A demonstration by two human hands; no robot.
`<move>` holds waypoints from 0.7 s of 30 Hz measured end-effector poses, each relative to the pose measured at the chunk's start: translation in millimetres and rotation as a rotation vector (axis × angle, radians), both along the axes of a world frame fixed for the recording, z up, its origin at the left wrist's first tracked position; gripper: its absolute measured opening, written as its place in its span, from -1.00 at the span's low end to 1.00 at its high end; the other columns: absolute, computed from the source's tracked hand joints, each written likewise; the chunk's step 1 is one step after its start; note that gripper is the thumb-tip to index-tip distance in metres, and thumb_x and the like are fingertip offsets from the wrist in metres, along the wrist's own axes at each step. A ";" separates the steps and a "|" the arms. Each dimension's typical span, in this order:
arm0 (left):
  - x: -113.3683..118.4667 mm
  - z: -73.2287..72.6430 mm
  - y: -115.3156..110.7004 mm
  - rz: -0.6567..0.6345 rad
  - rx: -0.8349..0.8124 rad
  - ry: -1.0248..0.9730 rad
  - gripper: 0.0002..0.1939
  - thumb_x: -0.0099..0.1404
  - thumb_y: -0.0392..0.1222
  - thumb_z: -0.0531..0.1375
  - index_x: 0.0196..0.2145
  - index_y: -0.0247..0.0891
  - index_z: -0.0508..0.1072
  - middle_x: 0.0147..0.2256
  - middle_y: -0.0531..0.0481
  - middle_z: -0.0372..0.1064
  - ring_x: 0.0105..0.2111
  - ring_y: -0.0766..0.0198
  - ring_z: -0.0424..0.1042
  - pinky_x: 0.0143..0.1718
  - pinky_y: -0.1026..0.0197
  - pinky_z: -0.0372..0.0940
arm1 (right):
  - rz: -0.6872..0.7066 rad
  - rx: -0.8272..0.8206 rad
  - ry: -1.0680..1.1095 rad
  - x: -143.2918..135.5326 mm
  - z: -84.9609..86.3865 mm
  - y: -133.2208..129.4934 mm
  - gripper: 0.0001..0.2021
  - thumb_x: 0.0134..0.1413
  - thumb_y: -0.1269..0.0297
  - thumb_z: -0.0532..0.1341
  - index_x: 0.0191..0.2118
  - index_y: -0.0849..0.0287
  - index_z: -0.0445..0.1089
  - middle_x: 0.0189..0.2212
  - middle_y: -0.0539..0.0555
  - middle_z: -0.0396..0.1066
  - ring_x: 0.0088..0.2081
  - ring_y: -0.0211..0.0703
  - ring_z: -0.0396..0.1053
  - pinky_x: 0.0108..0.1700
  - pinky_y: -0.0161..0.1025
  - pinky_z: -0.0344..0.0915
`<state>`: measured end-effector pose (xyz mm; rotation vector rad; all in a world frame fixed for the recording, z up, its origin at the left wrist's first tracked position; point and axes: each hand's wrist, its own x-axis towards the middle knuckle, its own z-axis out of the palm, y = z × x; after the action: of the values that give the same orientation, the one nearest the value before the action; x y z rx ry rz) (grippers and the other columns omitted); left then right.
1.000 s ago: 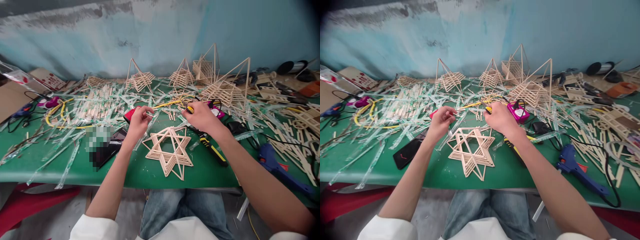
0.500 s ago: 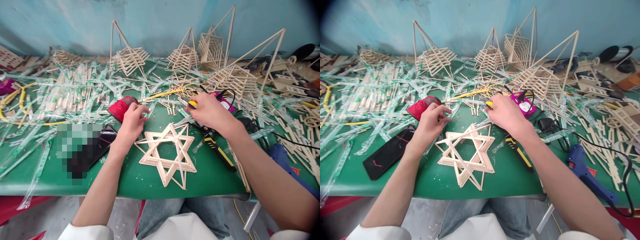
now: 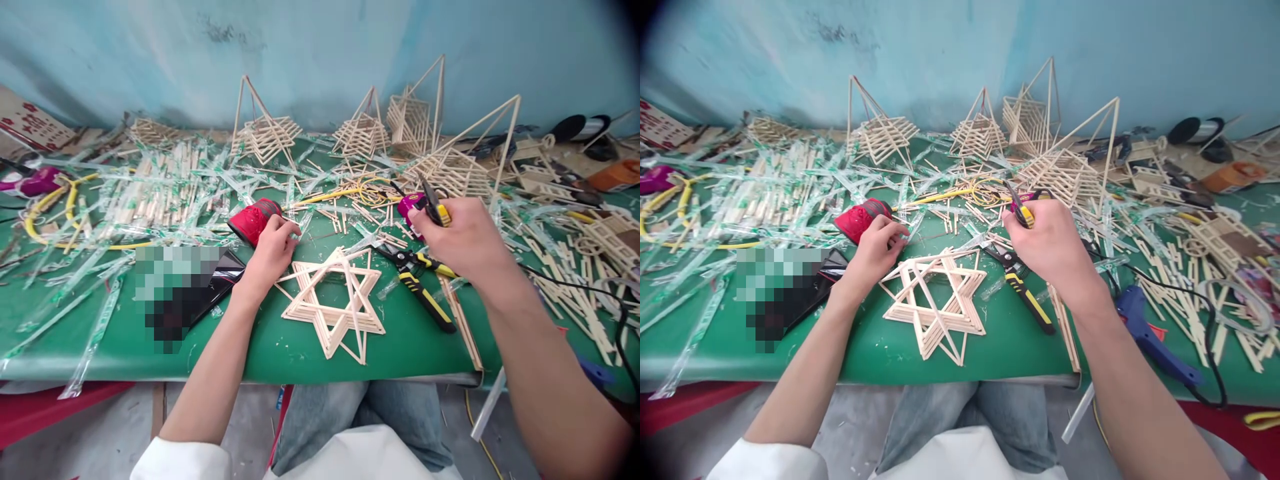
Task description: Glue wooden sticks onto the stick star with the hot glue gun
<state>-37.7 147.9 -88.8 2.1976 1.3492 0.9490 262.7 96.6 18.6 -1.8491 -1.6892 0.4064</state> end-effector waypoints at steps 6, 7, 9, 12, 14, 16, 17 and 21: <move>-5.4 -0.2 1.0 -0.043 0.002 -0.064 -0.88 0.27 -0.34 0.13 -0.27 -0.26 0.47 -0.22 -0.03 0.29 -0.39 0.35 0.41 -0.31 0.27 0.37 | -0.009 0.063 0.134 0.5 -6.5 -12.9 -0.75 0.11 0.15 0.27 -0.51 0.09 0.30 -0.61 -0.05 0.22 -0.55 -0.23 0.13 -0.46 -0.20 0.04; -6.0 0.9 0.6 -0.048 0.010 -0.075 -0.85 0.29 -0.34 0.11 -0.26 -0.26 0.47 -0.21 -0.04 0.30 -0.38 0.35 0.43 -0.32 0.27 0.38 | 0.010 0.059 0.156 0.6 -8.6 -16.2 -0.81 0.11 0.16 0.27 -0.44 0.10 0.36 -0.57 -0.04 0.28 -0.52 -0.22 0.18 -0.44 -0.21 0.07; -6.8 3.8 -0.4 -0.054 0.031 -0.095 -0.80 0.32 -0.36 0.05 -0.25 -0.27 0.47 -0.20 -0.06 0.33 -0.38 0.36 0.46 -0.34 0.29 0.38 | 0.047 0.041 0.195 0.8 -14.0 -24.6 -0.86 0.12 0.18 0.27 -0.36 0.12 0.42 -0.51 -0.02 0.33 -0.48 -0.21 0.23 -0.41 -0.23 0.12; -6.5 8.4 -2.0 -0.059 0.074 -0.120 -0.75 0.35 -0.38 0.00 -0.25 -0.28 0.47 -0.21 -0.06 0.36 -0.41 0.37 0.48 -0.37 0.30 0.36 | 0.076 -0.002 0.286 0.0 -23.4 -41.7 -0.82 0.17 0.14 0.26 -0.26 0.15 0.46 -0.47 0.00 0.35 -0.46 -0.22 0.26 -0.42 -0.26 0.12; -5.3 11.2 -3.2 -0.059 0.106 -0.133 -0.76 0.38 -0.36 0.00 -0.24 -0.27 0.47 -0.21 -0.06 0.38 -0.42 0.37 0.48 -0.38 0.29 0.36 | 0.068 -0.047 0.367 -2.1 -29.1 -54.9 -0.78 0.18 0.09 0.26 -0.23 0.15 0.46 -0.48 -0.02 0.32 -0.47 -0.23 0.23 -0.45 -0.28 0.10; -4.0 13.9 -5.0 -0.057 0.136 -0.138 -0.77 0.41 -0.32 0.02 -0.23 -0.26 0.48 -0.22 -0.07 0.41 -0.42 0.36 0.46 -0.37 0.28 0.36 | 0.057 -0.090 0.462 -5.7 -33.8 -68.0 -0.75 0.19 0.04 0.27 -0.22 0.14 0.46 -0.50 -0.05 0.26 -0.50 -0.26 0.19 -0.48 -0.29 0.10; -3.8 15.3 -6.2 -0.053 0.152 -0.137 -0.77 0.41 -0.31 0.03 -0.24 -0.25 0.49 -0.22 -0.07 0.42 -0.43 0.36 0.45 -0.36 0.27 0.36 | 0.047 -0.099 0.515 -7.7 -35.9 -74.2 -0.74 0.19 0.02 0.28 -0.19 0.12 0.46 -0.51 -0.06 0.23 -0.50 -0.26 0.17 -0.48 -0.29 0.11; -11.2 21.5 -9.9 0.084 0.253 -0.135 -0.81 0.39 -0.29 0.07 -0.28 -0.21 0.50 -0.22 -0.08 0.42 -0.29 0.25 0.44 -0.18 0.18 0.38 | -0.032 -0.043 0.669 -10.9 -44.0 -92.4 -0.64 0.22 -0.04 0.26 -0.01 0.08 0.47 -0.54 -0.09 0.19 -0.51 -0.25 0.17 -0.48 -0.27 0.16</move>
<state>-48.9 138.0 -67.3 2.2219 1.3297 1.3402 251.7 4.2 -25.3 -1.5213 -1.1925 0.9319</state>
